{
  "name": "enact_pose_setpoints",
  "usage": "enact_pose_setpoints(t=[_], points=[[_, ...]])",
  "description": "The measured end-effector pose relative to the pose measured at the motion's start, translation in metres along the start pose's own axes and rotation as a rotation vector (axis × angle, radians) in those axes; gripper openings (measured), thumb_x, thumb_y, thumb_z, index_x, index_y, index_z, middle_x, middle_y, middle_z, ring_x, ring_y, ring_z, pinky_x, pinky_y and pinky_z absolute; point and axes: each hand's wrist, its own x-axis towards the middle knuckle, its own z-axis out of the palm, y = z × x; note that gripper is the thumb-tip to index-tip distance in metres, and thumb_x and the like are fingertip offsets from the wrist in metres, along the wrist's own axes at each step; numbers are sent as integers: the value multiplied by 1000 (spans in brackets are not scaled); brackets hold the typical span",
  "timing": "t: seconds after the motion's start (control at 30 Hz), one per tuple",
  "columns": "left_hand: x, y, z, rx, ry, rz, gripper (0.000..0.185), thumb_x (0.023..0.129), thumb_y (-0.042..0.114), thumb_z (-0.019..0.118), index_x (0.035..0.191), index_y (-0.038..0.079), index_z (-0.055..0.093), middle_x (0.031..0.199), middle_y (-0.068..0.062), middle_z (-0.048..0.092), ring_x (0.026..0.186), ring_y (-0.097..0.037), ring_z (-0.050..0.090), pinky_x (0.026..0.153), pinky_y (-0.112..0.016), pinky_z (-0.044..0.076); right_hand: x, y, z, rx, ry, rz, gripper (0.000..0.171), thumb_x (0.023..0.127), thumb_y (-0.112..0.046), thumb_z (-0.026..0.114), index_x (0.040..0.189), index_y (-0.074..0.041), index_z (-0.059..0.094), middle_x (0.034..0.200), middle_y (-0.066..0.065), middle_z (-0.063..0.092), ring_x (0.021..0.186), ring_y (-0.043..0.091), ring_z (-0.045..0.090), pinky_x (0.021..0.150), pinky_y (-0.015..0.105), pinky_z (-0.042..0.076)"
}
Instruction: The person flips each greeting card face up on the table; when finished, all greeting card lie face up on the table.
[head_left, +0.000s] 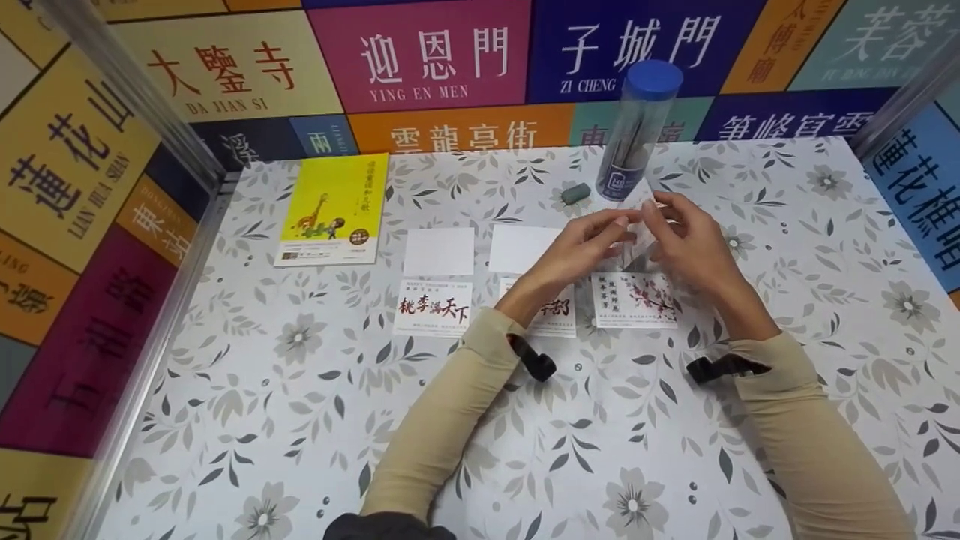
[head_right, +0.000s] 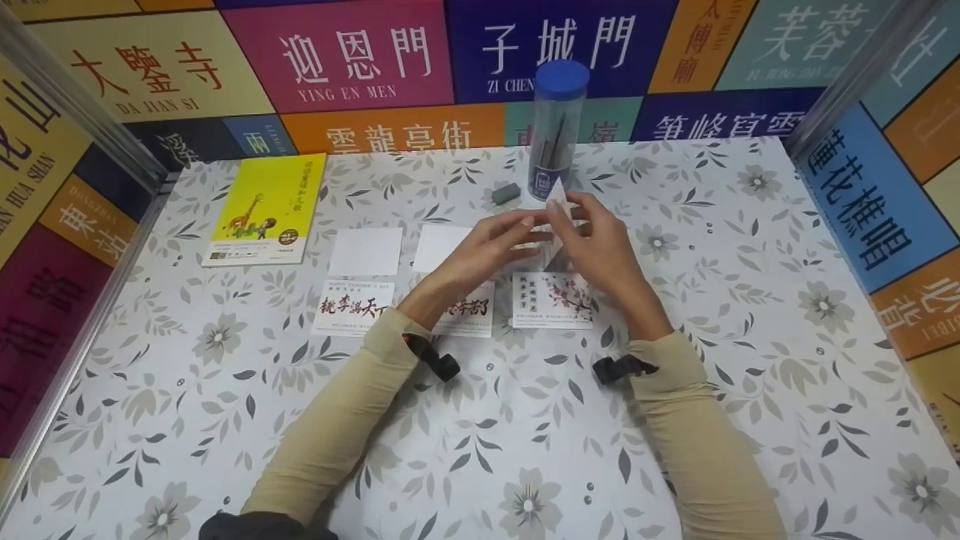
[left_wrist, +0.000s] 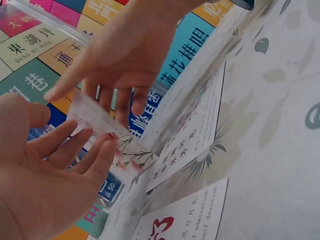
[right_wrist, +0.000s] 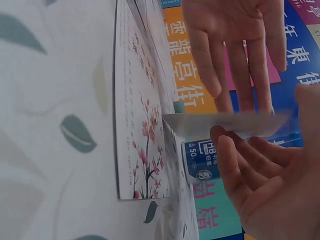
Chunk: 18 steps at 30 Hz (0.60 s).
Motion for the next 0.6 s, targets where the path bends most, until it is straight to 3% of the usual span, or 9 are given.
enact_pose_setpoints(t=[0.13,0.27,0.4,0.5,0.6], points=[[0,-2,-3,118,39,-2,36,113,27,60,144,12,70,150,-4,69,139,-20,64,112,-25,51,2,3,-1,56,44,-44,54,107,-22,67,158,-15,53,139,20,68,91,11,77,70,26,64],[0,-5,-7,207,152,4,36,108,16,65,143,8,69,151,-9,65,129,-25,66,104,-29,53,4,8,-4,128,117,-23,66,100,1,60,161,-19,47,128,13,64,85,15,78,73,30,67],[0,-8,-12,207,208,-56,46,106,15,66,152,8,61,157,-12,59,134,-30,65,102,-27,56,3,12,-9,113,127,81,74,100,-2,63,166,-23,38,126,8,56,78,14,77,75,33,68],[0,-8,-15,160,198,-104,56,106,19,66,159,7,52,160,-14,58,146,-30,59,106,-24,56,2,15,-12,-32,103,136,71,100,-13,72,164,-20,43,128,11,57,74,8,73,66,29,65],[-1,-6,-17,128,184,-133,62,106,20,66,163,6,46,161,-17,57,150,-30,55,110,-28,56,1,20,-13,-205,66,123,64,98,-23,79,156,-15,54,125,17,62,76,6,66,61,22,55]])
